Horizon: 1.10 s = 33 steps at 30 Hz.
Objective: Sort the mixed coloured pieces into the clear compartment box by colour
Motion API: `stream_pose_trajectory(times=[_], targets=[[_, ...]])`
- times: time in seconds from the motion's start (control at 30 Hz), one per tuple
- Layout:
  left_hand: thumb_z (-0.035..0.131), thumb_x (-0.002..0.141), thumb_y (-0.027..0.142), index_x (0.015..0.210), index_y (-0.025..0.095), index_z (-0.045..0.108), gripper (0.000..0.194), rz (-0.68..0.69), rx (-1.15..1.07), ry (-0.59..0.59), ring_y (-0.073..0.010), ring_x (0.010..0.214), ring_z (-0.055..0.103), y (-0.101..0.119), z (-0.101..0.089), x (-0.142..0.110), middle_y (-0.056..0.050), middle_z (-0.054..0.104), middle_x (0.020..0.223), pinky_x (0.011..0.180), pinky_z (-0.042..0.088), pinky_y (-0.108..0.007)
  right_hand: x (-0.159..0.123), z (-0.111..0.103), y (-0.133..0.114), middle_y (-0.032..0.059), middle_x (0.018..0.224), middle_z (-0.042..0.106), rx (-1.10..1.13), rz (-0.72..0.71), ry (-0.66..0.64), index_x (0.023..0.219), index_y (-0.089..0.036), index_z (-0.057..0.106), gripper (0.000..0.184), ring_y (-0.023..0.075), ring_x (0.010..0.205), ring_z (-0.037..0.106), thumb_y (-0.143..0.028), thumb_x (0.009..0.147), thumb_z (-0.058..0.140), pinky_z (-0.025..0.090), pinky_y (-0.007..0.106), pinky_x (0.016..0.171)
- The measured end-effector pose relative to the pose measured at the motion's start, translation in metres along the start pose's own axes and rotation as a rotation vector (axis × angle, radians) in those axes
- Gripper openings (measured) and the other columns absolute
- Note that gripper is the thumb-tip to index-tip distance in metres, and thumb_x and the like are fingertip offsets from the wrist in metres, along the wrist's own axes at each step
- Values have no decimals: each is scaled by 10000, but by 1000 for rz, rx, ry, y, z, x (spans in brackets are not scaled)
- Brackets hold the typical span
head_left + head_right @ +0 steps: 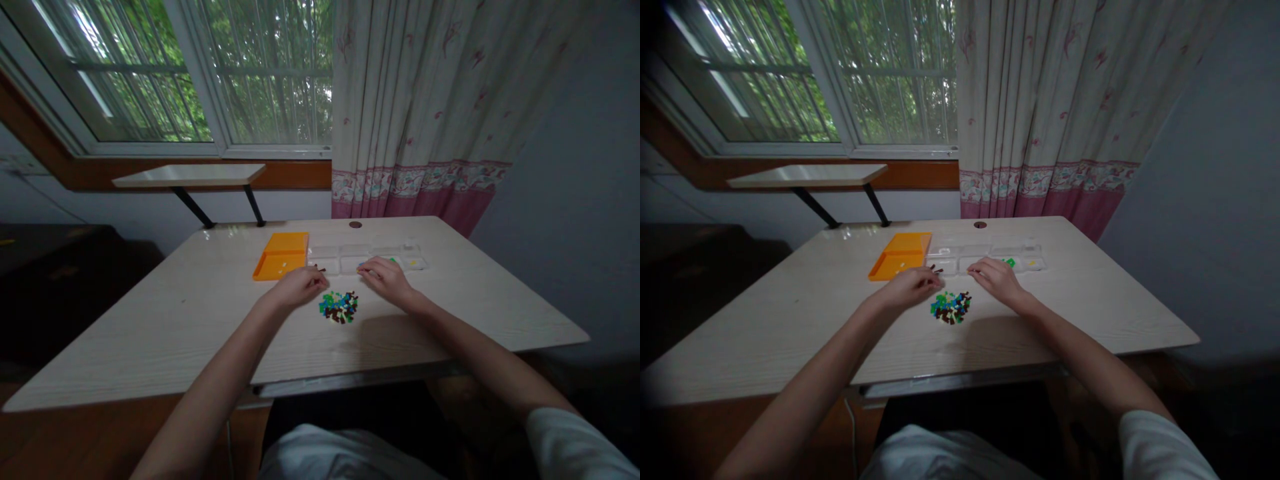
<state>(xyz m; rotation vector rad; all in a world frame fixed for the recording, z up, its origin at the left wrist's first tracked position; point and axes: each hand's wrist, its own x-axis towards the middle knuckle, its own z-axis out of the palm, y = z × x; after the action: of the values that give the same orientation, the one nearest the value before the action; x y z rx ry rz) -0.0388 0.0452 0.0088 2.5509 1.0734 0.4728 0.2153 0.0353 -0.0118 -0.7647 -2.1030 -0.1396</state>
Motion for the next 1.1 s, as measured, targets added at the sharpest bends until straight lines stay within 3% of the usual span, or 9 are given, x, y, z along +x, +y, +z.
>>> stream_pose_trajectory(times=[0.17,0.6,0.73,0.9,1.1], targets=[[450,744,77,854,155,689,275,142,-21,-90,-142,804,576,3,3,0,-68,645,863,762,426,-236,-2,-2,7,53,795,656,-36,25,-12,856,-183,643,152,139,725,593,-259,863,512,457,254,688],[448,726,72,918,191,684,327,105,56,-93,-152,865,580,-3,10,1,-61,632,933,803,436,-244,-2,-3,11,51,781,660,-70,8,-7,852,-182,645,163,136,713,592,-269,863,508,449,249,675],[448,764,121,932,188,675,291,92,88,-93,-155,875,577,-4,11,0,-65,630,941,805,432,-242,2,-14,18,60,818,660,-99,28,-90,869,-180,647,178,144,746,592,-274,863,496,438,253,701],[441,794,167,931,186,661,260,69,119,-78,-155,855,575,-4,12,0,-65,625,939,761,433,-232,3,-57,55,43,807,655,-288,256,-319,864,-196,660,170,140,677,576,-268,818,513,401,232,624],[455,798,212,847,191,647,199,26,146,-23,-171,813,564,-5,12,0,-56,628,863,706,418,-242,-29,-99,117,31,677,668,-414,635,-494,747,-193,693,124,127,595,568,-237,708,584,360,210,552]])
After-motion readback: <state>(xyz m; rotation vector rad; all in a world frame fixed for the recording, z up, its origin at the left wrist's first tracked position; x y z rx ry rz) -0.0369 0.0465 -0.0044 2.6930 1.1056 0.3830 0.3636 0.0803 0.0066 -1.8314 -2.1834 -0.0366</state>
